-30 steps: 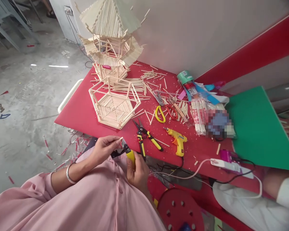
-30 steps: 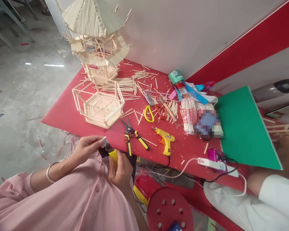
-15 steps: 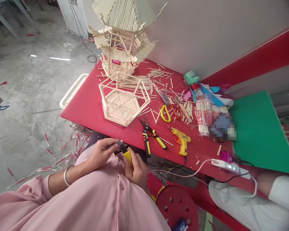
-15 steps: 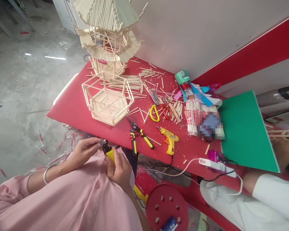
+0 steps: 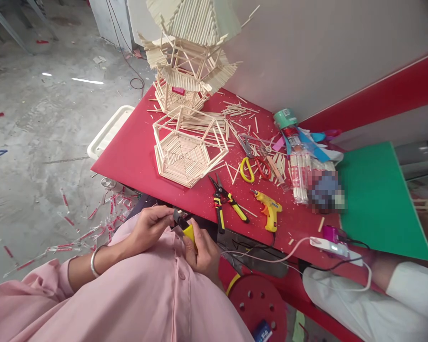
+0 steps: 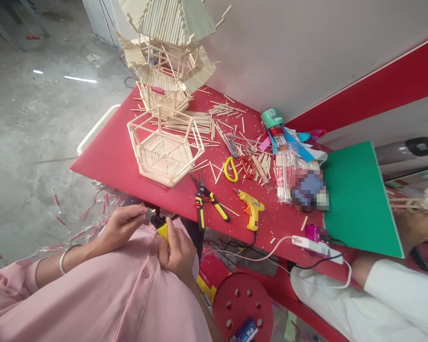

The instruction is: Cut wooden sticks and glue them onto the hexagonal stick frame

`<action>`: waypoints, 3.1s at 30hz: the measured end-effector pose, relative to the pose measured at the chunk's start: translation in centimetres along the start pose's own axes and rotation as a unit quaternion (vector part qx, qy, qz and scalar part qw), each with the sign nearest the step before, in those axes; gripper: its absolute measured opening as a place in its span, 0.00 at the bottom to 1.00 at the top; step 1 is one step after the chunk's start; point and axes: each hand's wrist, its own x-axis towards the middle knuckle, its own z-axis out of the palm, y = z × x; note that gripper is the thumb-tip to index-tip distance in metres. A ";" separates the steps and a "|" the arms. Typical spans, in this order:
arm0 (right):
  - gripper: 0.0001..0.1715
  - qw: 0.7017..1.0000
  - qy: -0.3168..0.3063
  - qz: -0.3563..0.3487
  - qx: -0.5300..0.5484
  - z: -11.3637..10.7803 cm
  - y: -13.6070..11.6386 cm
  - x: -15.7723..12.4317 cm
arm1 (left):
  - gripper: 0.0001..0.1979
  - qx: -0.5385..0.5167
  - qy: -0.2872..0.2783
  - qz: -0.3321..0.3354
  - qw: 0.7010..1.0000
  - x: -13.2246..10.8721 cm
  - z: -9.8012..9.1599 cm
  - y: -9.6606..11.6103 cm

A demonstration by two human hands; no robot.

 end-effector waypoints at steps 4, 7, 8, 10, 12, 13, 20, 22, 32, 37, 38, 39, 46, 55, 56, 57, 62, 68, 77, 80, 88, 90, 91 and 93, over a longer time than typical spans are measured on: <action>0.30 0.997 0.019 -0.046 -0.052 -0.7 -0.3 -0.4 | 0.15 -0.005 -0.013 -0.022 1.000 -1.0 -0.7 0.3; 0.31 0.996 0.008 -0.059 -0.072 -1.3 -0.8 -0.5 | 0.17 -0.028 -0.021 -0.071 0.997 -1.6 -1.1 0.5; 0.32 0.996 0.003 -0.063 -0.071 -1.4 -1.0 -0.4 | 0.17 -0.030 -0.021 -0.083 0.996 -1.8 -1.2 0.5; 0.32 0.996 -0.008 -0.068 -0.065 -1.5 -1.2 -0.2 | 0.18 -0.033 -0.018 -0.100 0.994 -2.2 -1.6 0.4; 0.31 0.995 -0.013 -0.076 -0.058 -1.5 -1.3 -0.1 | 0.18 -0.034 -0.017 -0.111 0.993 -2.9 -2.4 0.1; 0.30 0.996 -0.007 -0.069 -0.059 -1.5 -1.2 -0.1 | 0.19 -0.031 -0.013 -0.116 0.993 -3.4 -2.9 0.0; 0.29 0.998 0.054 0.011 -0.008 -1.6 -0.8 0.6 | 0.17 0.012 0.022 -0.159 0.987 -4.7 -4.9 0.3; 0.28 0.999 0.025 -0.026 0.034 -1.1 -1.0 1.1 | 0.17 -0.023 0.034 -0.156 0.987 -3.7 -4.3 0.7; 0.22 0.997 -0.019 -0.044 0.062 0.0 -1.1 1.3 | 0.21 -0.132 -0.019 -0.238 0.962 -1.6 -2.5 0.1; 0.23 0.997 -0.029 -0.039 0.064 -0.1 -1.0 1.3 | 0.22 -0.140 -0.027 -0.249 0.958 -1.6 -2.4 0.4; 0.24 0.997 -0.032 -0.038 0.063 -0.1 -0.9 1.3 | 0.23 -0.141 -0.026 -0.248 0.958 -1.6 -2.4 0.5; 0.24 0.997 -0.032 -0.038 0.063 -0.1 -0.9 1.3 | 0.23 -0.142 -0.025 -0.247 0.958 -1.6 -2.4 0.6; 0.25 0.996 -0.021 -0.040 0.070 0.0 -0.7 1.2 | 0.23 -0.140 -0.019 -0.251 0.957 -1.6 -2.2 0.5; 0.24 0.998 -0.015 -0.054 0.014 -0.4 -0.9 0.9 | 0.23 -0.146 -0.019 -0.246 0.958 -2.2 -2.1 0.0; 0.25 0.999 -0.008 -0.048 -0.004 -0.7 -0.9 0.8 | 0.23 -0.149 -0.015 -0.253 0.956 -2.5 -2.2 -0.1; 0.26 0.999 0.003 -0.032 -0.022 -0.9 -0.8 0.7 | 0.23 -0.150 -0.008 -0.260 0.954 -2.8 -2.3 -0.1; 0.29 0.998 0.051 0.042 0.001 -1.5 -0.6 0.5 | 0.23 -0.160 0.041 -0.278 0.946 -3.2 -2.8 0.2; 0.24 0.994 -0.016 -0.045 0.095 -0.2 -0.9 0.8 | 0.25 -0.166 0.003 -0.265 0.950 -1.7 -2.1 1.4; 0.24 0.995 -0.014 -0.032 0.091 -0.2 -0.7 0.7 | 0.23 -0.148 -0.023 -0.256 0.955 -1.9 -1.9 0.4; 0.23 0.996 -0.006 -0.032 0.085 -0.2 -0.7 0.7 | 0.22 -0.155 -0.017 -0.257 0.954 -1.8 -1.8 0.5; 0.24 0.998 0.016 -0.053 -0.017 -0.5 -0.8 0.8 | 0.21 -0.182 -0.011 -0.273 0.945 -1.9 -1.7 0.9; 0.25 0.996 0.052 -0.012 -0.074 -1.5 -0.2 1.1 | 0.20 -0.198 -0.003 -0.267 0.943 -2.1 -1.9 1.0; 0.25 0.992 0.080 0.023 -0.096 -2.2 0.3 1.4 | 0.20 -0.210 0.007 -0.263 0.942 -2.1 -2.0 1.1; 0.24 0.981 0.124 0.094 -0.118 -3.8 1.9 2.7 | 0.19 -0.236 0.038 -0.261 0.935 -2.0 -2.2 1.2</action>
